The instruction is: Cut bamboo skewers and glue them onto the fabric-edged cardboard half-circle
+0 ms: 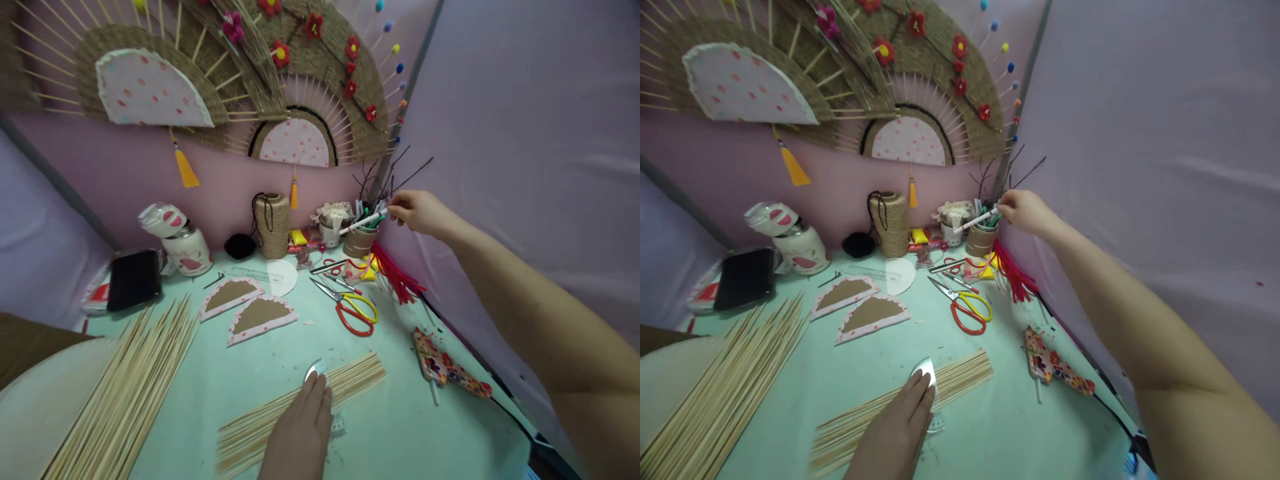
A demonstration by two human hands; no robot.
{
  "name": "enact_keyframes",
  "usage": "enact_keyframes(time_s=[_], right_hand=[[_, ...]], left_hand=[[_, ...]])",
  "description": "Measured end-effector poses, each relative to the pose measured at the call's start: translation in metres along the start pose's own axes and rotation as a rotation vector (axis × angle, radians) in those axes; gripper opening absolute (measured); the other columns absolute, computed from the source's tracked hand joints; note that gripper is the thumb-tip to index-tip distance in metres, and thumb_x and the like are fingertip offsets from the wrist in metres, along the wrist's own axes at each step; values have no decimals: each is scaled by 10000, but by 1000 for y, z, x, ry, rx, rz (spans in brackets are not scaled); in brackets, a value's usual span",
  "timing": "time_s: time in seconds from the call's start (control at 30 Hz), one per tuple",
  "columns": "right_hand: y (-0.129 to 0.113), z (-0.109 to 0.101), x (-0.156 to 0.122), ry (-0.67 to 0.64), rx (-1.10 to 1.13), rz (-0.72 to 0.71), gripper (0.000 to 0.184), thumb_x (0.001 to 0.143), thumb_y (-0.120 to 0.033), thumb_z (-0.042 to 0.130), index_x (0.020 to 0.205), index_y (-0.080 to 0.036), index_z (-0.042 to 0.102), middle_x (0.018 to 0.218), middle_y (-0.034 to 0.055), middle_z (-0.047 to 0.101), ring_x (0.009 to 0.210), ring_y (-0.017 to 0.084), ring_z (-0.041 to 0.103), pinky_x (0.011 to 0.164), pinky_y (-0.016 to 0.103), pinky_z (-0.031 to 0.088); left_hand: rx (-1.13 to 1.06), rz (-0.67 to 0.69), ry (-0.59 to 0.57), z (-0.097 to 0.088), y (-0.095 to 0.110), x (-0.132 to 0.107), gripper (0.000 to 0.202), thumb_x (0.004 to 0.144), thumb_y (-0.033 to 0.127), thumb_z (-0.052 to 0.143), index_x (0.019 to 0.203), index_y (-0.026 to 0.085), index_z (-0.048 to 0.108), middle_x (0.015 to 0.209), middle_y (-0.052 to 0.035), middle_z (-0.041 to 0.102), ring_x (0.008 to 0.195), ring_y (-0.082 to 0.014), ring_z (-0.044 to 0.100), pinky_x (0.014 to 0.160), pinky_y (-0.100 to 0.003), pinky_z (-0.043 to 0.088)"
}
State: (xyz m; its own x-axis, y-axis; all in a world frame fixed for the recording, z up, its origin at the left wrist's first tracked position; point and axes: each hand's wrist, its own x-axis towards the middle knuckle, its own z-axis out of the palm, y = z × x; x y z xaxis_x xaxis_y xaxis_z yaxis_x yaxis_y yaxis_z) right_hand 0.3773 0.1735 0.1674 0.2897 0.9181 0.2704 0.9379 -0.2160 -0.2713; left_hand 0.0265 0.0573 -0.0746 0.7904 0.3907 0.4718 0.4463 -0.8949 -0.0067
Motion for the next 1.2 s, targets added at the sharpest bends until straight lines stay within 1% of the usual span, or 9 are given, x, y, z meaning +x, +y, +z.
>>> enact_keyframes(time_s=[0.07,0.13,0.43,0.57,0.73,0.83,1.0,1.1,1.2], right_hand=[[-5,8,-10,-129,171,2,133,841,-235,485,837,-167,598,732,37,672,596,129,577,529,220,407],[-14,17,-19,-212,197,-30,124,834,-226,490,793,-166,591,706,23,657,585,117,559,524,210,393],[-79,78,-63,-391,-183,-415,186,794,-163,498,882,-178,662,812,49,695,694,156,587,602,232,356],[-94,84,-75,-450,-191,-496,142,740,-133,530,776,-187,656,721,31,670,616,142,549,558,236,319],[-111,57,-71,-423,-128,-509,136,717,-154,543,773,-190,661,657,-2,634,589,125,512,583,235,328],[-118,56,-75,-419,-136,-504,138,680,-163,567,771,-182,668,666,1,628,602,128,505,590,242,323],[-113,95,-93,-293,63,-412,136,665,-171,549,759,-159,647,654,-3,595,610,122,483,584,236,308],[-102,126,-104,-200,298,-268,126,732,-252,543,710,-148,611,631,-5,565,617,127,469,594,240,325],[-96,146,-115,-135,443,-215,243,829,-342,485,718,-148,581,742,37,596,729,151,521,665,249,381]], left_hand=[[-1,-5,-38,-8,0,4,342,906,102,393,1203,112,564,1275,-117,604,1207,-221,546,887,-299,546],[-1,-18,-71,-13,1,7,341,892,83,396,1183,95,573,1262,-129,610,1188,-238,561,893,-332,550],[-127,-64,-181,-17,5,11,368,853,36,403,1185,59,560,1287,-186,576,1233,-272,520,965,-402,506],[-173,-91,-221,-19,6,13,387,844,31,396,1199,66,546,1308,-186,558,1265,-260,488,996,-402,476],[-189,-96,-283,-28,7,19,393,823,33,424,1197,34,546,1303,-199,557,1283,-276,464,1012,-392,456],[-200,-100,-330,-33,7,22,397,837,46,420,1216,24,536,1316,-203,543,1288,-284,455,1020,-400,446],[-233,-133,-347,-33,7,23,386,860,55,406,1227,36,523,1305,-196,547,1306,-263,434,1044,-394,422],[-239,-148,-342,-32,7,24,375,867,58,402,1221,60,527,1309,-183,544,1311,-259,429,1043,-398,425],[-234,-142,-351,-33,7,24,362,873,67,395,1207,67,535,1317,-180,537,1310,-266,429,1035,-408,434]])
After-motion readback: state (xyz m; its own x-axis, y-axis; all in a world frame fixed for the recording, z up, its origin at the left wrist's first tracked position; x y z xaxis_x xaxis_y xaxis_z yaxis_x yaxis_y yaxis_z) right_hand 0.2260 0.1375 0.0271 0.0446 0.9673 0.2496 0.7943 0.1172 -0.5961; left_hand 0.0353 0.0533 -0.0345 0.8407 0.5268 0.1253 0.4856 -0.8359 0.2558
